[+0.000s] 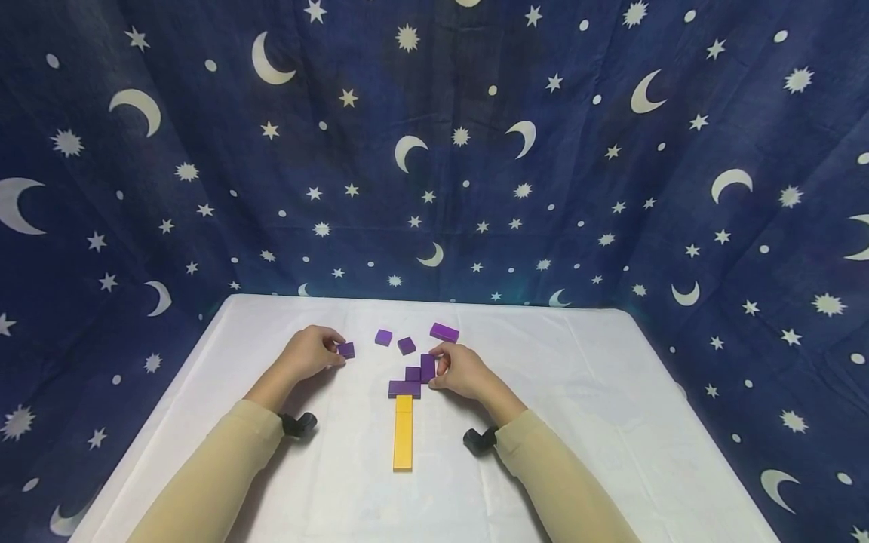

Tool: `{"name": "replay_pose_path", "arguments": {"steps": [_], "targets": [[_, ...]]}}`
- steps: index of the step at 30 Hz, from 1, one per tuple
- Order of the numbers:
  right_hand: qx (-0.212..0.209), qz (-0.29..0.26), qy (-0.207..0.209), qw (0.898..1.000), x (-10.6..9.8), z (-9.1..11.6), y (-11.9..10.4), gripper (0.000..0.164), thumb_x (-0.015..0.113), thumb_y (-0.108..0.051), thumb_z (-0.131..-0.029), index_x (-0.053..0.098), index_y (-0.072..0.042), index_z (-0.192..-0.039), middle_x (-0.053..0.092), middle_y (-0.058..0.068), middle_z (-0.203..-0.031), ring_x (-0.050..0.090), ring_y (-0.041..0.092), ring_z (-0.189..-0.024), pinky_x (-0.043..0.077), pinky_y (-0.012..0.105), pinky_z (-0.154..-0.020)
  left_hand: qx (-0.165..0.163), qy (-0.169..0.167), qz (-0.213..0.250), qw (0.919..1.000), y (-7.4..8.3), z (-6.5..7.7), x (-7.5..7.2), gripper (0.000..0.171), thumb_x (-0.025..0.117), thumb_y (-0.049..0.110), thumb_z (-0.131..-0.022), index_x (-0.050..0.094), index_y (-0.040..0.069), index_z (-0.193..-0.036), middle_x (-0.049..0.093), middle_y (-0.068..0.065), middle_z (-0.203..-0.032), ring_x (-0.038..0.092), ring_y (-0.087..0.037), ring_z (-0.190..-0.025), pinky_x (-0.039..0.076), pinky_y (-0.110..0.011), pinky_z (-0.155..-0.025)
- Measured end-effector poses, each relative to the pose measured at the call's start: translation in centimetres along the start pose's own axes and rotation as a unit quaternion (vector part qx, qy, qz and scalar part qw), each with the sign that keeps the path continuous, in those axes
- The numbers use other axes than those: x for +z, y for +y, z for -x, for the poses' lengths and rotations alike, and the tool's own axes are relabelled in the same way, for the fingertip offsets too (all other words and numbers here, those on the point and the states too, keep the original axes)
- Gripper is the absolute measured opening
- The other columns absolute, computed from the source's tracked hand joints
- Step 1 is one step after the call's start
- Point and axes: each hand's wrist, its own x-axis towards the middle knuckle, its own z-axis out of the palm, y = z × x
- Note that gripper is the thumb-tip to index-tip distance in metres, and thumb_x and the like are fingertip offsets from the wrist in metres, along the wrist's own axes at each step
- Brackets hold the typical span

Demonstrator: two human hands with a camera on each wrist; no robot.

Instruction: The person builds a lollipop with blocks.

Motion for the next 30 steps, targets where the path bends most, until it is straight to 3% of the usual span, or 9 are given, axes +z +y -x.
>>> {"name": "replay_pose_path", "arguments": {"steps": [8, 18, 30], "targets": [[-0.001, -0.001, 0.000, 1.000, -0.1, 0.0, -0.1, 0.062, 0.095, -0.013, -0.079, 0.069, -0.010, -0.136, 0.063, 0.000, -0.082, 0.055, 0.017, -0.075, 0.046, 0.035, -0.078, 0.006, 0.011, -0.019, 0.9997, 0.4, 0.1, 0.2, 0.031, 0.089, 0.015, -0.085, 0.079, 0.009, -0.114, 0.069, -0.007, -0.096, 0.060, -0.023, -0.087, 0.045, -0.035, -0.077], [-0.005, -0.002, -0.002, 1.000, 0.0, 0.1, -0.1, 0.062, 0.094, -0.012, -0.080, 0.069, -0.010, -0.136, 0.063, 0.000, -0.082, 0.055, 0.016, -0.075, 0.046, 0.035, -0.079, 0.003, 0.010, -0.011, 0.9999, 0.6, 0.4, 0.3, 0.030, 0.086, 0.013, -0.087, 0.077, 0.008, -0.115, 0.070, -0.009, -0.099, 0.062, -0.024, -0.088, 0.049, -0.034, -0.076], [-0.004, 0.002, 0.001, 1.000, 0.1, -0.1, 0.3, 0.063, 0.095, -0.014, -0.079, 0.069, -0.011, -0.136, 0.063, -0.001, -0.082, 0.056, 0.016, -0.075, 0.046, 0.034, -0.078, 0.038, 0.012, 0.015, 0.9991, 1.8, 0.5, 0.9, 0.026, 0.083, 0.008, -0.087, 0.077, 0.006, -0.112, 0.069, -0.008, -0.094, 0.062, -0.022, -0.082, 0.052, -0.029, -0.067]]}}
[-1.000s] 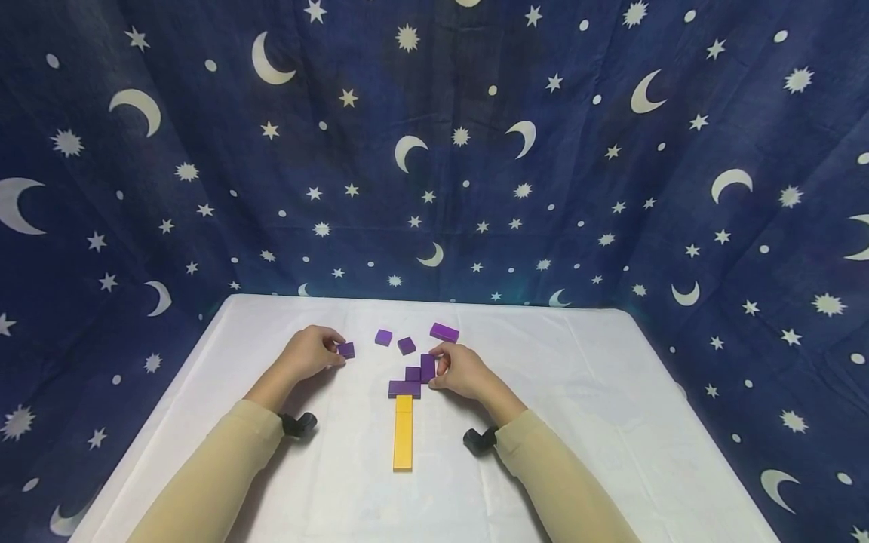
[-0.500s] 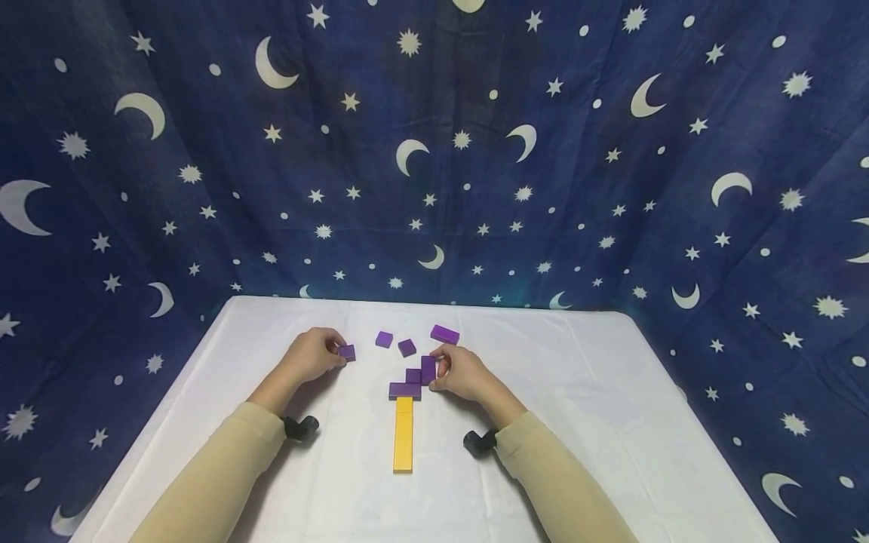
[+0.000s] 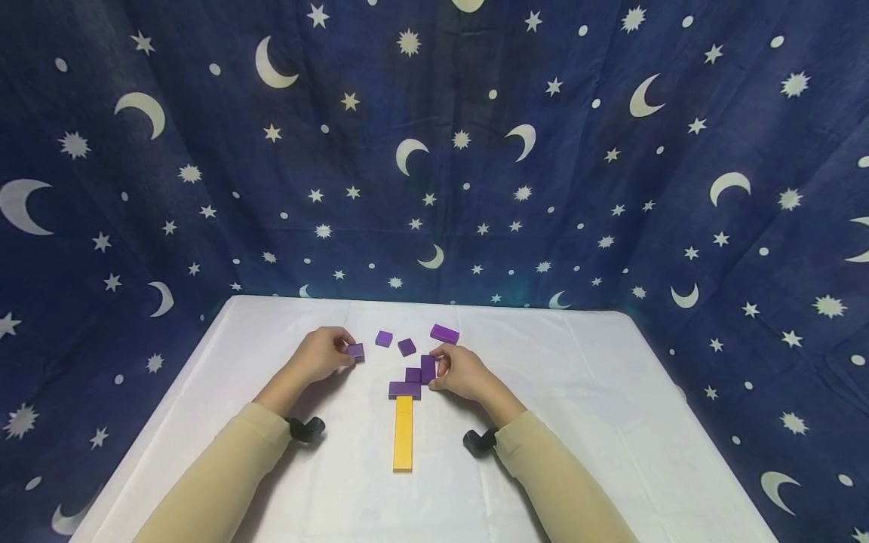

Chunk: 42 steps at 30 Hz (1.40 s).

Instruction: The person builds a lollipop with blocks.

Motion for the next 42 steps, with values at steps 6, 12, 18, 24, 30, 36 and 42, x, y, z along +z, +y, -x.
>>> {"name": "replay_pose_path", "arguments": {"steps": [6, 12, 18, 24, 30, 36, 42], "targets": [[-0.002, -0.002, 0.002, 1.000, -0.1, 0.1, 0.0, 0.062, 0.094, -0.014, -0.079, 0.069, -0.010, -0.136, 0.063, 0.001, -0.082, 0.056, 0.016, -0.075, 0.047, 0.034, -0.077, 0.009, -0.005, 0.009, 0.9999, 0.9, 0.1, 0.6, 0.025, 0.083, 0.008, -0.087, 0.077, 0.007, -0.111, 0.068, -0.006, -0.091, 0.061, -0.020, -0.079, 0.051, -0.030, -0.066], [-0.001, -0.005, 0.004, 1.000, -0.1, 0.1, 0.0, 0.062, 0.094, -0.014, -0.080, 0.069, -0.010, -0.136, 0.063, 0.001, -0.083, 0.055, 0.017, -0.076, 0.047, 0.034, -0.077, 0.019, -0.007, 0.004, 0.9998, 1.8, 0.3, 1.3, 0.026, 0.084, 0.008, -0.086, 0.078, 0.008, -0.111, 0.067, -0.005, -0.091, 0.060, -0.020, -0.082, 0.048, -0.031, -0.072], [-0.002, -0.009, 0.002, 1.000, -0.2, 0.2, -0.1, 0.062, 0.094, -0.013, -0.080, 0.069, -0.009, -0.136, 0.063, 0.001, -0.082, 0.055, 0.016, -0.075, 0.047, 0.034, -0.077, 0.021, -0.015, 0.011, 0.9996, 2.5, 0.5, 2.2, 0.025, 0.084, 0.008, -0.086, 0.078, 0.010, -0.110, 0.067, -0.003, -0.089, 0.059, -0.020, -0.082, 0.049, -0.032, -0.073], [0.001, -0.010, 0.003, 1.000, -0.1, 0.2, -0.2, 0.062, 0.095, -0.013, -0.079, 0.069, -0.010, -0.136, 0.063, 0.001, -0.082, 0.055, 0.017, -0.075, 0.046, 0.034, -0.076, 0.033, -0.023, 0.016, 0.9991, 3.0, 0.6, 3.0, 0.025, 0.084, 0.006, -0.086, 0.077, 0.010, -0.110, 0.065, -0.002, -0.087, 0.059, -0.019, -0.081, 0.048, -0.032, -0.072], [-0.004, -0.007, 0.005, 1.000, -0.1, 0.2, -0.2, 0.062, 0.095, -0.014, -0.079, 0.070, -0.010, -0.135, 0.062, 0.001, -0.082, 0.055, 0.016, -0.075, 0.046, 0.034, -0.076, 0.039, -0.026, 0.018, 0.9987, 3.3, 0.8, 3.7, 0.026, 0.084, 0.005, -0.086, 0.077, 0.010, -0.111, 0.065, -0.002, -0.088, 0.059, -0.018, -0.081, 0.049, -0.032, -0.074], [-0.003, -0.007, 0.006, 1.000, 0.0, 0.3, -0.2, 0.061, 0.095, -0.014, -0.079, 0.070, -0.010, -0.135, 0.063, 0.000, -0.082, 0.055, 0.016, -0.075, 0.046, 0.035, -0.078, 0.048, -0.031, 0.022, 0.9981, 3.6, 0.9, 4.1, 0.027, 0.085, 0.005, -0.085, 0.077, 0.010, -0.110, 0.066, 0.000, -0.086, 0.058, -0.016, -0.079, 0.049, -0.032, -0.076], [-0.003, -0.006, 0.006, 1.000, 0.0, 0.2, -0.1, 0.061, 0.094, -0.014, -0.079, 0.069, -0.011, -0.135, 0.063, 0.000, -0.082, 0.055, 0.016, -0.075, 0.047, 0.035, -0.079, 0.058, -0.038, 0.025, 0.9973, 3.7, 0.8, 4.5, 0.025, 0.086, 0.004, -0.084, 0.077, 0.011, -0.107, 0.065, 0.001, -0.083, 0.058, -0.015, -0.078, 0.048, -0.032, -0.077]]}}
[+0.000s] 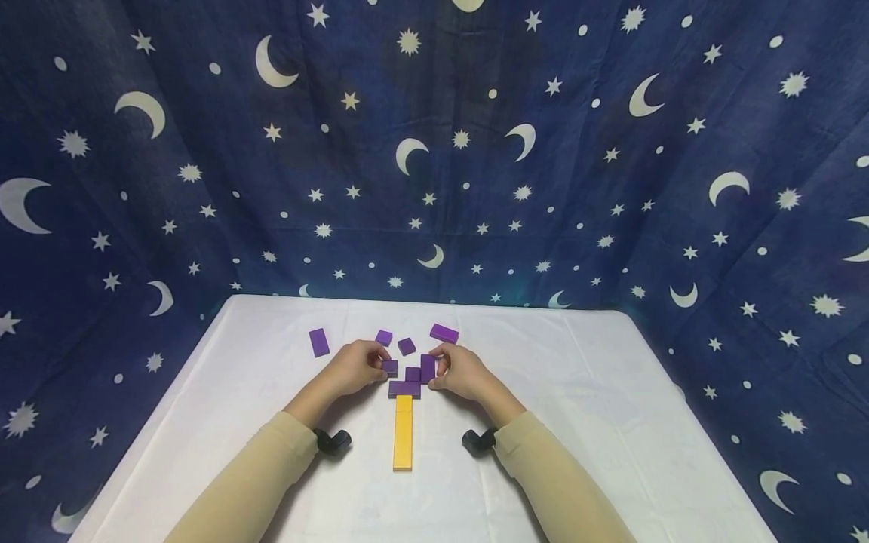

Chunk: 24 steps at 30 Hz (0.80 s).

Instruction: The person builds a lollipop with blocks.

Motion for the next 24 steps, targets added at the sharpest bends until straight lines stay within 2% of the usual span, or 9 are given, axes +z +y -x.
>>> {"name": "replay_pose_path", "arguments": {"steps": [12, 19, 24], "targets": [[0.003, -0.002, 0.000, 1.000, 0.04, -0.11, 0.11, 0.063, 0.095, -0.015, -0.079, 0.069, -0.010, -0.136, 0.063, 0.001, -0.083, 0.056, 0.016, -0.076, 0.047, 0.034, -0.077, 0.007, -0.014, -0.001, 0.9999, 0.34, -0.23, 0.37, 0.023, 0.086, 0.005, -0.084, 0.078, 0.013, -0.104, 0.065, 0.002, -0.081, 0.057, -0.015, -0.079, 0.047, -0.032, -0.078], [0.001, -0.003, 0.002, 1.000, -0.01, 0.03, 0.00, 0.062, 0.095, -0.014, -0.078, 0.070, -0.010, -0.135, 0.063, 0.000, -0.082, 0.055, 0.015, -0.075, 0.046, 0.034, -0.076, 0.016, -0.019, -0.005, 0.9997, 0.48, -0.17, 0.41, 0.023, 0.087, 0.005, -0.084, 0.077, 0.011, -0.104, 0.064, 0.002, -0.080, 0.057, -0.014, -0.077, 0.047, -0.032, -0.078], [-0.001, 0.000, 0.001, 1.000, -0.03, -0.01, -0.02, 0.062, 0.095, -0.014, -0.078, 0.070, -0.010, -0.135, 0.063, -0.001, -0.082, 0.055, 0.015, -0.075, 0.046, 0.034, -0.075, 0.010, -0.018, -0.006, 0.9998, 0.43, -0.17, 0.39, 0.019, 0.084, 0.007, -0.086, 0.078, 0.012, -0.104, 0.066, 0.002, -0.083, 0.058, -0.015, -0.081, 0.049, -0.035, -0.083]]}}
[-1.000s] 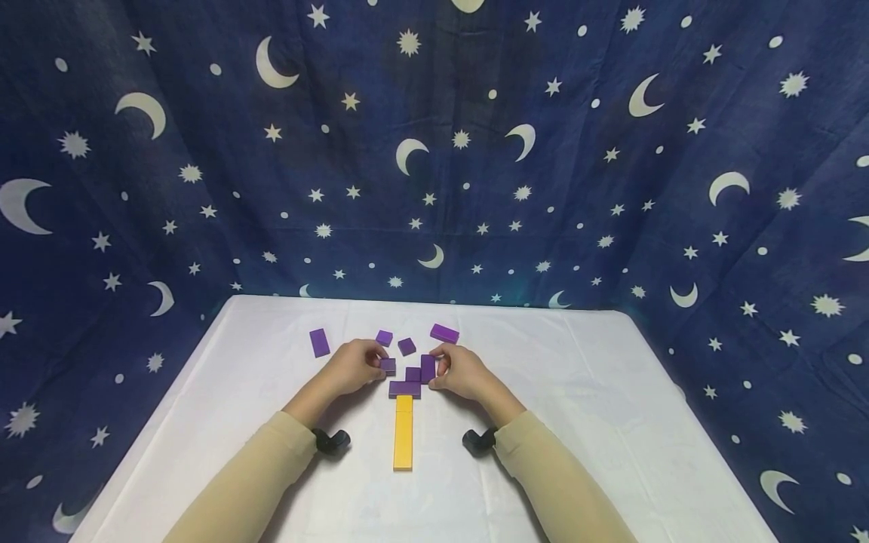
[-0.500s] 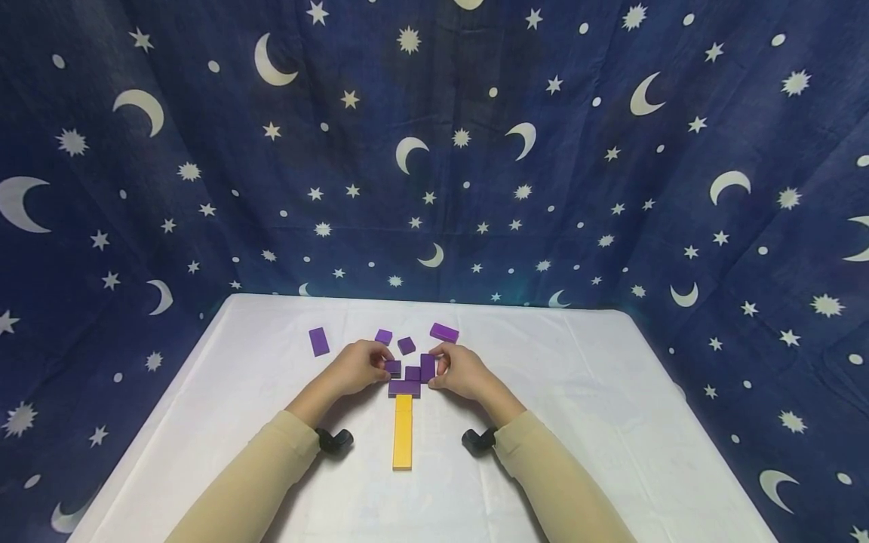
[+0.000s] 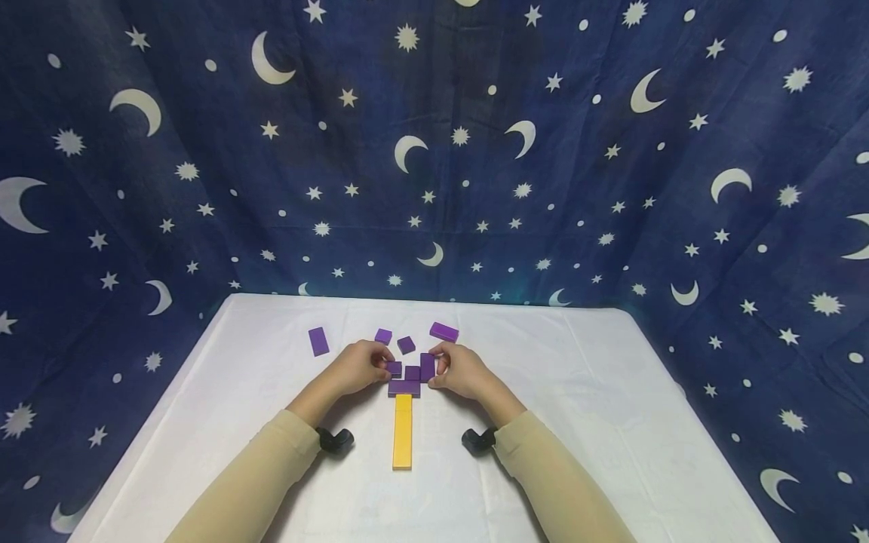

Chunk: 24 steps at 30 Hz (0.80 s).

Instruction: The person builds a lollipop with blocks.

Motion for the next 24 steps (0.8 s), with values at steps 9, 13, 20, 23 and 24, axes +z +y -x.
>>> {"name": "replay_pose_path", "arguments": {"steps": [9, 13, 20, 23, 24], "targets": [[0.003, -0.003, -0.004, 1.000, -0.04, -0.03, -0.10, 0.062, 0.094, -0.014, -0.079, 0.069, -0.011, -0.135, 0.062, 0.000, -0.082, 0.055, 0.015, -0.075, 0.046, 0.034, -0.077, 0.001, 0.005, -0.014, 0.9999, 0.06, -0.06, 0.15, 0.009, 0.075, 0.011, -0.098, 0.080, 0.015, -0.104, 0.073, -0.003, -0.097, 0.062, -0.020, -0.093, 0.053, -0.046, -0.095], [-0.001, -0.005, -0.004, 1.000, -0.03, 0.01, -0.09, 0.061, 0.094, -0.014, -0.079, 0.069, -0.010, -0.135, 0.062, 0.000, -0.082, 0.055, 0.016, -0.075, 0.046, 0.034, -0.076, -0.004, 0.002, -0.014, 0.9999, 0.18, -0.09, 0.26, 0.010, 0.075, 0.010, -0.098, 0.080, 0.016, -0.104, 0.072, -0.002, -0.096, 0.061, -0.019, -0.092, 0.053, -0.045, -0.094], [0.001, -0.004, -0.003, 1.000, -0.04, 0.03, -0.03, 0.062, 0.094, -0.014, -0.079, 0.069, -0.010, -0.135, 0.063, 0.000, -0.082, 0.055, 0.016, -0.075, 0.046, 0.034, -0.077, -0.001, 0.000, -0.015, 0.9999, 0.40, 0.03, 0.26, 0.011, 0.074, 0.009, -0.098, 0.080, 0.016, -0.103, 0.074, -0.004, -0.101, 0.063, -0.021, -0.097, 0.054, -0.050, -0.100], [0.004, -0.005, -0.005, 1.000, -0.03, 0.02, 0.03, 0.062, 0.094, -0.014, -0.080, 0.069, -0.010, -0.136, 0.063, 0.001, -0.083, 0.055, 0.016, -0.076, 0.046, 0.034, -0.076, -0.003, -0.001, -0.013, 0.9999, 0.51, 0.11, 0.22, 0.011, 0.075, 0.009, -0.097, 0.080, 0.017, -0.103, 0.075, -0.004, -0.102, 0.064, -0.021, -0.098, 0.054, -0.051, -0.102], [0.004, -0.006, -0.005, 1.000, -0.03, 0.02, 0.03, 0.062, 0.094, -0.015, -0.080, 0.069, -0.010, -0.136, 0.063, 0.001, -0.083, 0.055, 0.016, -0.076, 0.046, 0.034, -0.076, -0.004, -0.001, -0.012, 0.9999, 0.51, 0.09, 0.22, 0.011, 0.075, 0.009, -0.097, 0.080, 0.017, -0.102, 0.075, -0.004, -0.102, 0.064, -0.021, -0.098, 0.054, -0.051, -0.102]]}}
